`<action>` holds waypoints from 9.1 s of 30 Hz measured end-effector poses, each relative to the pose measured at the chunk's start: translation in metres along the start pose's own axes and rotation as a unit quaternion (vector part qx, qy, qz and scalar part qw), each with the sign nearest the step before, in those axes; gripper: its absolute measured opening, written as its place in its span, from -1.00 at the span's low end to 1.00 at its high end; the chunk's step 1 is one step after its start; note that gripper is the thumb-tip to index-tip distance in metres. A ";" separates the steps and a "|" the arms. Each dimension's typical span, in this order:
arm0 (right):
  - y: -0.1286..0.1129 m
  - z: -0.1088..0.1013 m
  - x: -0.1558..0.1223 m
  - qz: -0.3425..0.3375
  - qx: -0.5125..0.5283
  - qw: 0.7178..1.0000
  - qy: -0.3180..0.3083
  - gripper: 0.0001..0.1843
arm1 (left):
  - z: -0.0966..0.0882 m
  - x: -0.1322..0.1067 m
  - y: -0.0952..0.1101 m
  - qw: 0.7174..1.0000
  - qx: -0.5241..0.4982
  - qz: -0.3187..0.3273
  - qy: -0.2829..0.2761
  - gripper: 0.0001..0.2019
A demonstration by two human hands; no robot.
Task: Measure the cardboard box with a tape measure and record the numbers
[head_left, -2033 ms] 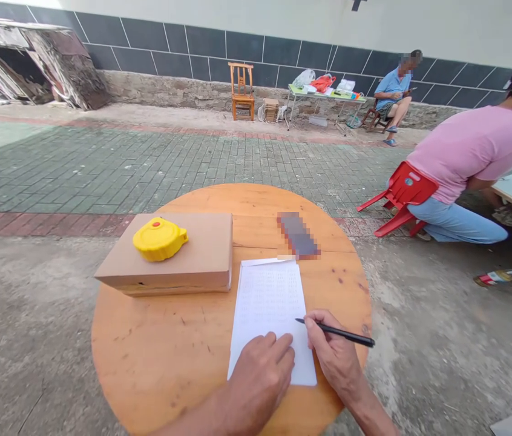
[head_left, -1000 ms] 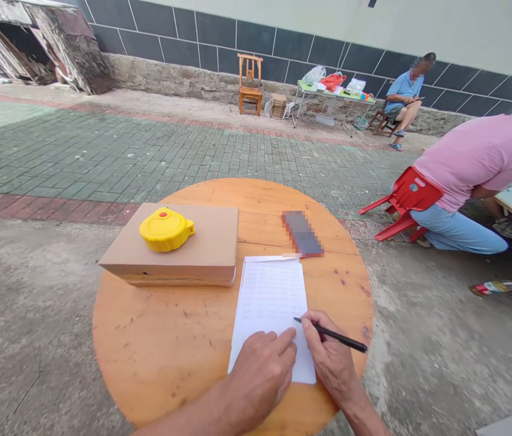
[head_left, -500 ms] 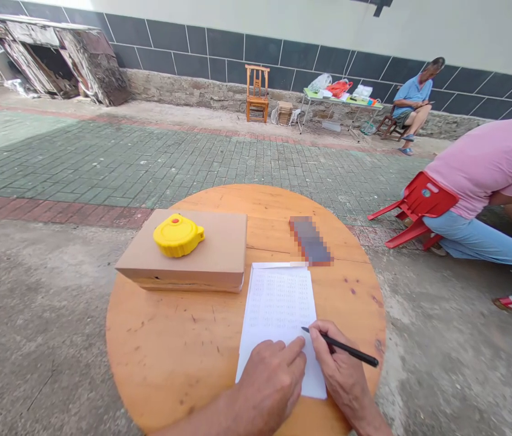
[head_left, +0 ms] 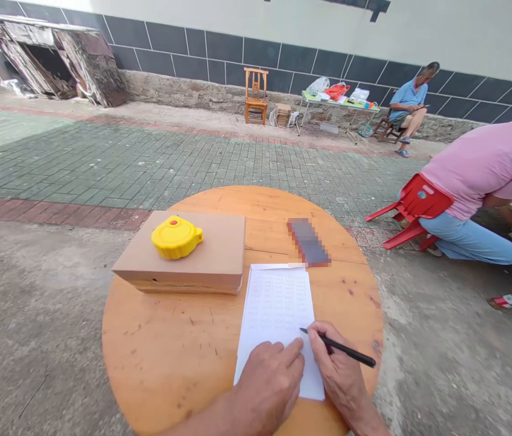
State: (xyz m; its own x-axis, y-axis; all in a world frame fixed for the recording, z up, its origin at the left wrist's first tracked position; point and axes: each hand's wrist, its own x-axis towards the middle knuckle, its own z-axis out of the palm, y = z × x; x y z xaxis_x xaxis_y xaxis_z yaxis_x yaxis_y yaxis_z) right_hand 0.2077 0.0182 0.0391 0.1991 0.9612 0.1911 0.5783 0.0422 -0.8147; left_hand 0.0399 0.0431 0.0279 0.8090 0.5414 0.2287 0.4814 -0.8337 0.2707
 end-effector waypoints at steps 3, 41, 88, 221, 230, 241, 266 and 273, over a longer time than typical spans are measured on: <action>-0.001 0.000 0.001 -0.004 0.002 1.000 0.003 -0.73 | -0.003 0.000 0.000 1.000 -0.003 -0.002 -0.005 -0.92; -0.004 -0.002 0.001 0.007 0.000 1.000 -0.011 -0.72 | -0.010 0.003 0.001 1.000 -0.009 -0.002 0.011 -0.89; 0.001 -0.002 -0.003 0.039 0.038 0.997 0.058 -0.72 | -0.006 0.002 0.000 1.000 -0.016 -0.014 0.012 -0.92; 0.001 -0.001 -0.003 0.095 0.085 0.987 0.101 -0.68 | -0.005 0.002 -0.003 0.999 -0.025 -0.004 0.022 -0.93; 0.008 0.001 -0.001 0.050 0.020 0.988 0.145 -0.78 | -0.004 0.001 -0.003 1.000 -0.024 -0.006 0.006 -0.92; 0.027 -0.020 0.001 -0.142 -0.339 0.930 0.010 -0.56 | -0.006 0.003 -0.003 0.999 -0.035 -0.012 -0.027 -0.92; 0.062 -0.007 0.005 -0.144 -0.307 0.934 0.112 -0.49 | -0.014 -0.074 -0.009 0.975 0.093 -0.121 0.161 -0.59; 0.065 -0.007 0.007 -0.140 -0.308 0.934 0.117 -0.51 | 0.008 -0.079 -0.018 0.962 0.136 -0.105 0.214 -0.61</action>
State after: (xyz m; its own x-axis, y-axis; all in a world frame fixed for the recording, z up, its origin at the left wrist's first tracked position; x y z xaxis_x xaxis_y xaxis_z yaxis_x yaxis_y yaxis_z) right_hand 0.2525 0.0255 -0.0083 0.0969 0.8469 0.5228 0.9647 0.0494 -0.2587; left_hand -0.0303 0.0148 -0.0023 0.4996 0.6475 0.5755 0.7362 -0.6675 0.1118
